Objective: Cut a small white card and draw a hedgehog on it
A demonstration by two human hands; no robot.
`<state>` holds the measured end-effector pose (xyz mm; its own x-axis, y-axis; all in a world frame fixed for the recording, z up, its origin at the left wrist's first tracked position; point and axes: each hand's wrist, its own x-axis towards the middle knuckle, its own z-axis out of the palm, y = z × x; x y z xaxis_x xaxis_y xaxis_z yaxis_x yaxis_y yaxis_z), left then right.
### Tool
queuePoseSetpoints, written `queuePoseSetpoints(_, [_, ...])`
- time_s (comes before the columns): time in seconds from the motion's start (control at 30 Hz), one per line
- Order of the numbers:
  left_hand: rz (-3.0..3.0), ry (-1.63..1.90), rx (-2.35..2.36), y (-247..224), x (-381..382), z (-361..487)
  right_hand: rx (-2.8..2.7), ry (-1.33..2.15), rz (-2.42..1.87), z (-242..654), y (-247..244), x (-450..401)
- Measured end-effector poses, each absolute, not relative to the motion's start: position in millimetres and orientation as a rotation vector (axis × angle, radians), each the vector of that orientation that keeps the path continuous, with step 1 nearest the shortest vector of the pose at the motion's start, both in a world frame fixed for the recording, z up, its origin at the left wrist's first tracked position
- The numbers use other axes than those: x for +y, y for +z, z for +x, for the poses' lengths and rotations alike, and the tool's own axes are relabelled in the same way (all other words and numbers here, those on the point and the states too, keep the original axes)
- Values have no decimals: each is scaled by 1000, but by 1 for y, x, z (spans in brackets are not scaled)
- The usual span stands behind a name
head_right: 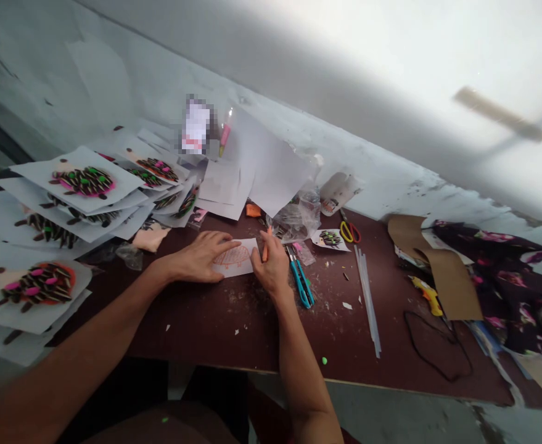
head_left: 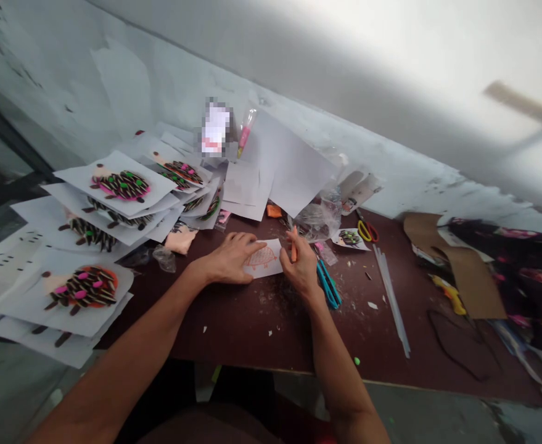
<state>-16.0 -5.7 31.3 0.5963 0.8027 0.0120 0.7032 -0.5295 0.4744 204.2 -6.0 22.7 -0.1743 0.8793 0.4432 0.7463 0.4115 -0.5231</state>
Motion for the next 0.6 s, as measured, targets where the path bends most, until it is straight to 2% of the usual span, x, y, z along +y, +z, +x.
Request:
queuePoseSetpoints(0.2, [2408, 333, 1206, 31, 0, -21, -2019, 314, -1358, 205, 21, -5])
queuePoseSetpoints(0.6, [2408, 366, 1232, 24, -4, -8, -2203, 167, -1513, 203, 7, -2])
